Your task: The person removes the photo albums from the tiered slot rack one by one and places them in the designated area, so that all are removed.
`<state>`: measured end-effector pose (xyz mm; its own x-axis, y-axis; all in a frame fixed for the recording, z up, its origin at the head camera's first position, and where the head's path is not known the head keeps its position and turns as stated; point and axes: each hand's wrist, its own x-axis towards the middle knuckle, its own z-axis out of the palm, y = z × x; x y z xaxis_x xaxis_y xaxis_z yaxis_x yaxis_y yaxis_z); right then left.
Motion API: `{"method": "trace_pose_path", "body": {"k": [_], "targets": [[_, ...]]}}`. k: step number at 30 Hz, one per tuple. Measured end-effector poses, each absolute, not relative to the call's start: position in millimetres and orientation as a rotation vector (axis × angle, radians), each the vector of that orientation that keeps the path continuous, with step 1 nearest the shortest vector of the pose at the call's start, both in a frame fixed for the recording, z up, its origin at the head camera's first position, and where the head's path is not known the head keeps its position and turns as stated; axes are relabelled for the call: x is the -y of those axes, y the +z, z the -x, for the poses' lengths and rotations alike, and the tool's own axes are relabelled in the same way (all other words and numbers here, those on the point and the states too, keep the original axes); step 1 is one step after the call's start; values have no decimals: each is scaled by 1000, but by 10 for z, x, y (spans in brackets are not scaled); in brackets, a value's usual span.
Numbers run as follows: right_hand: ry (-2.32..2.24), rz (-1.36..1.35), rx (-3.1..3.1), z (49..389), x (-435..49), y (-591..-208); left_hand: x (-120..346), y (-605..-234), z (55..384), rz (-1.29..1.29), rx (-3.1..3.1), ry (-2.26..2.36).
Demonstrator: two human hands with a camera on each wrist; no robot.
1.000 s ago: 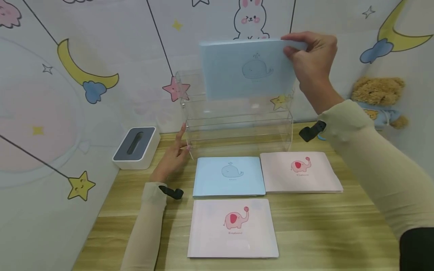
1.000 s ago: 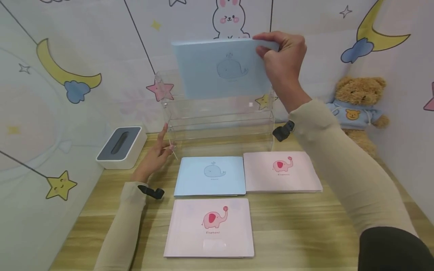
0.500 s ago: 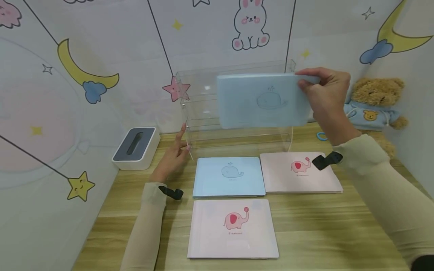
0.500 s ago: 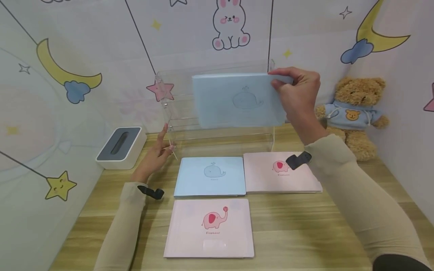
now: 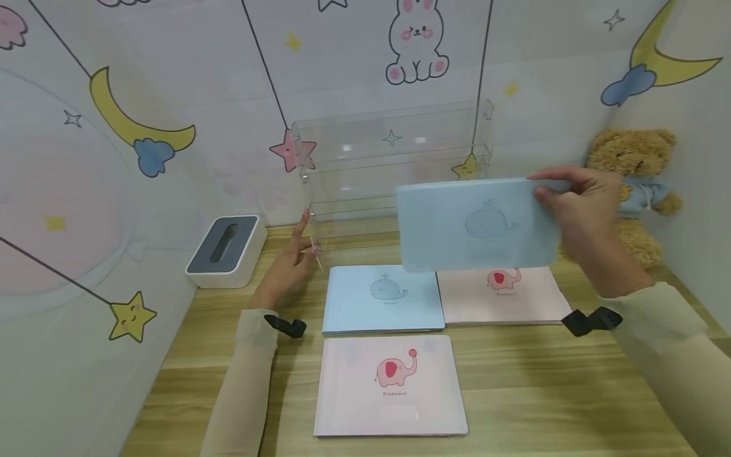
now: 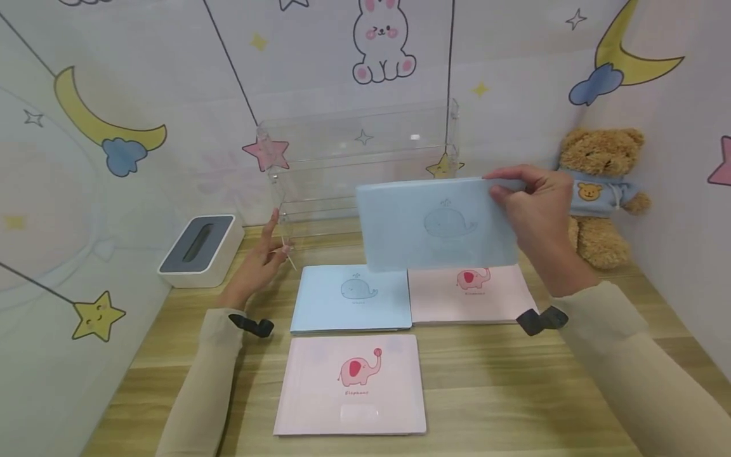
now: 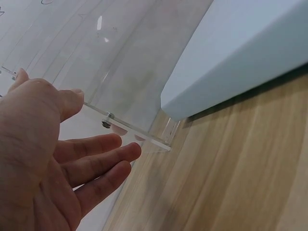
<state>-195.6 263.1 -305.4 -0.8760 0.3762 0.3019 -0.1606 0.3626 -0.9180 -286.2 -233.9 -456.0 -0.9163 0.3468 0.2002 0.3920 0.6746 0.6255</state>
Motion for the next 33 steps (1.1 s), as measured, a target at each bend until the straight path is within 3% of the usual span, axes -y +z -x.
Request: {"method": "trace_pose_path", "body": {"k": [18,33], "targets": [[1307,407,2417,1304,-3027,-3578,2298,-4561,2898,650,2795,-1108],[1446,493,2596,1083,-3317,-3893,2333,-4541,2843,612,2809,-1115]]}}
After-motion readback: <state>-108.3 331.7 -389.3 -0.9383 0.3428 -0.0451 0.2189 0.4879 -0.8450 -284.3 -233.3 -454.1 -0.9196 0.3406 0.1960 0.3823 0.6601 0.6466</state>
